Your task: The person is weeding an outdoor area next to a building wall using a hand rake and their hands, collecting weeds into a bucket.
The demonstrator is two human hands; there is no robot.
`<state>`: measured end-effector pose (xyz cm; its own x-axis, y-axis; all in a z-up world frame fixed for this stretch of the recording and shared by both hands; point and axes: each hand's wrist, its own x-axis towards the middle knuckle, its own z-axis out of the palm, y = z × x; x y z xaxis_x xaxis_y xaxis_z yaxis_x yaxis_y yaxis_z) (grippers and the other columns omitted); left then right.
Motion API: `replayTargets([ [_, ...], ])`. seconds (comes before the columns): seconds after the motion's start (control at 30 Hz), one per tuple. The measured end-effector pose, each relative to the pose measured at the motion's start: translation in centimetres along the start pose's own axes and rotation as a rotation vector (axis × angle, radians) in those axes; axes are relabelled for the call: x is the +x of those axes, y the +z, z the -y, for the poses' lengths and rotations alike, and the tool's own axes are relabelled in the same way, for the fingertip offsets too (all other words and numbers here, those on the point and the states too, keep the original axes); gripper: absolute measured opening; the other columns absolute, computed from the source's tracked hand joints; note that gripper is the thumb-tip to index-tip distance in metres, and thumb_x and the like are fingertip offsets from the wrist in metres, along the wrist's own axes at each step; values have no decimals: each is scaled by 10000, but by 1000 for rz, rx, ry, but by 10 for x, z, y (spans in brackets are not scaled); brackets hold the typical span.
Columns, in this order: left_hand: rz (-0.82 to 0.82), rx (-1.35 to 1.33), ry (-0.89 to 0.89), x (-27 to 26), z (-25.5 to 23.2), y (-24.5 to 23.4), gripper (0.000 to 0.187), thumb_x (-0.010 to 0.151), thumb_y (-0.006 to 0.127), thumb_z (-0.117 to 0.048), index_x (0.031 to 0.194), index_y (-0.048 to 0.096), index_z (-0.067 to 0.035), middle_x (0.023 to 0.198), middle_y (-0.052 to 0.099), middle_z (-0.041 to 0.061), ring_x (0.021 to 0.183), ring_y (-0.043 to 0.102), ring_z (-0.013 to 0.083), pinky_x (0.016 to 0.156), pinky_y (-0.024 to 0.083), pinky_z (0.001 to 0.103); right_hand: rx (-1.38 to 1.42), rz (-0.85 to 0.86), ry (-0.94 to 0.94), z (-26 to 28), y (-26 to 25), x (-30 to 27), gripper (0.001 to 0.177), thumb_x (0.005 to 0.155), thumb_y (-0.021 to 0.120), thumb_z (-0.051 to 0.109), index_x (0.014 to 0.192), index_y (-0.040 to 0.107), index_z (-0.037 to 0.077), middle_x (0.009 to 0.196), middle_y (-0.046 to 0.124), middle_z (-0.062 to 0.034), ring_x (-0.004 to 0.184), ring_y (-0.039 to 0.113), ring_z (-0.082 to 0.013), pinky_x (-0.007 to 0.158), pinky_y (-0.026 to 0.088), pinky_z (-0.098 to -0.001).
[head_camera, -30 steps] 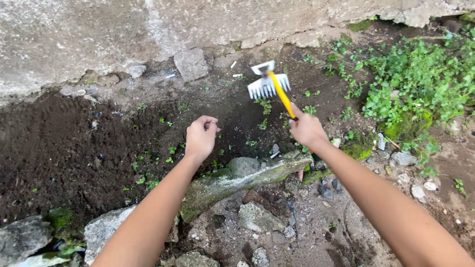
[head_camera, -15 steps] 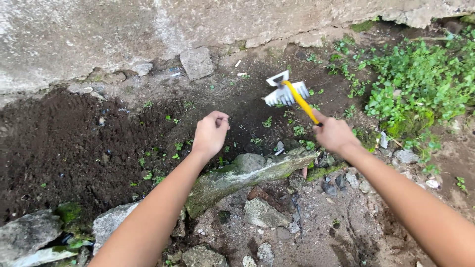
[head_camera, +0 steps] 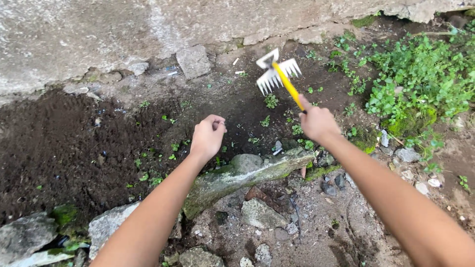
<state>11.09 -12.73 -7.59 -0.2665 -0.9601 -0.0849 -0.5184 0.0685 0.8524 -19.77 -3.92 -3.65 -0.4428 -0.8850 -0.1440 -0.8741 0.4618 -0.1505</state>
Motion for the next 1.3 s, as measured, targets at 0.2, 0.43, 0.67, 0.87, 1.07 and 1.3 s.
replayTargets([
  [0.2,33,7,32,-6,-6,-5,258,969,588,-228,1134,709,-70,912,782,79,819,757,211,804,575,349,-43,69,-13,-7,-14,-17,659,999,543,298,1612,323,397,1064,706,-290,974,688,-466,1004,514,-538],
  [0.43,19,19,29,-1,1,7,244,961,605,-222,1096,725,-58,887,788,84,799,742,191,799,561,341,139,23,-287,-91,-4,-3,630,943,687,283,1527,455,328,998,735,-122,590,677,-165,660,543,-365],
  [0.67,38,-27,80,0,-10,8,245,958,597,-205,1107,713,-48,887,789,75,775,743,185,776,571,342,1016,323,213,-53,-62,-51,672,963,569,156,1582,401,356,660,512,-4,438,397,-100,391,364,-272],
  [0.87,-1,23,82,4,1,0,250,958,597,-201,1123,714,-56,916,794,94,841,765,199,827,571,337,301,223,-43,-32,-50,-68,640,997,558,227,1588,354,363,655,626,-93,456,499,-141,443,504,-337],
  [1.07,-3,53,41,3,2,0,245,960,597,-211,1110,722,-63,922,792,96,871,768,216,848,570,348,-92,115,-224,-46,-14,-75,644,994,540,272,1593,333,388,672,682,-141,498,562,-197,563,550,-401],
  [1.3,39,87,17,1,-9,8,236,963,595,-213,1106,727,-80,938,790,78,876,754,217,851,562,356,-60,216,-123,-76,-39,-76,637,996,576,268,1583,357,387,826,787,-152,496,610,-170,580,573,-355],
])
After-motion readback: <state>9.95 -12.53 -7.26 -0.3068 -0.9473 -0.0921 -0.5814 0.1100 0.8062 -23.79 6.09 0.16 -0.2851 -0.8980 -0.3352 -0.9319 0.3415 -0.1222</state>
